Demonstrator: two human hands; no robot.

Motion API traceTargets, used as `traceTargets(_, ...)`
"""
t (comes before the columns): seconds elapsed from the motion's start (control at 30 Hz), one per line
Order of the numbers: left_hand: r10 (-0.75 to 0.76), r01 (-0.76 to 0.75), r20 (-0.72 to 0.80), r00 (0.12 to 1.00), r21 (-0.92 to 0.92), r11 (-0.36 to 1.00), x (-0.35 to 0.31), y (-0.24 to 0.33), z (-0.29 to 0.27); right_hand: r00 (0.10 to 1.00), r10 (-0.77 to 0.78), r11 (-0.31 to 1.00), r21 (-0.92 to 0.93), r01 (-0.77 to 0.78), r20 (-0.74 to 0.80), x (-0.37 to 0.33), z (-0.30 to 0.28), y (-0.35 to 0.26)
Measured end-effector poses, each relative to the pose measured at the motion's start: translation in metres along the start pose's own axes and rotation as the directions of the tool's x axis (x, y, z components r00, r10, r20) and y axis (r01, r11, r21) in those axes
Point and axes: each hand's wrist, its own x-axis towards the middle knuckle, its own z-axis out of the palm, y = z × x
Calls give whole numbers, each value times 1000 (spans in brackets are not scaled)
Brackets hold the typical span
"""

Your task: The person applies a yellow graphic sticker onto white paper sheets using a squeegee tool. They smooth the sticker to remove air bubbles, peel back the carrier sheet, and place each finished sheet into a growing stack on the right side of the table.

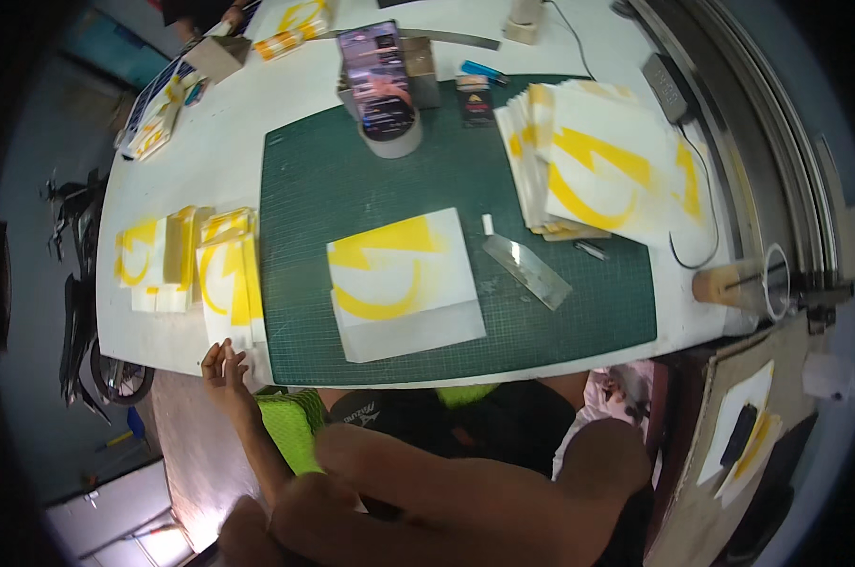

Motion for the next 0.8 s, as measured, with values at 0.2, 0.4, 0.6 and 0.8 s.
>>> traceTargets(0.2, 88, -89, 44, 995, 20, 996, -7, 5, 21, 935, -32, 990, -120, 79, 354, -34, 28, 49)
traceTargets(0.4, 571, -731, 537, 621, 133, 670, -70, 46, 88, 894, 446, 820, -419, -390, 41, -131, 60, 136)
traceTargets(0.6, 512, -877, 823, 248, -33, 479, -103, 66, 154, 942, 336, 799, -526, -292, -12, -172, 119, 131)
traceTargets(0.8, 337, -890, 916, 216, 43, 454, -99, 50, 172, 888, 449, 766, -555, -323, 102, -186, 126, 138)
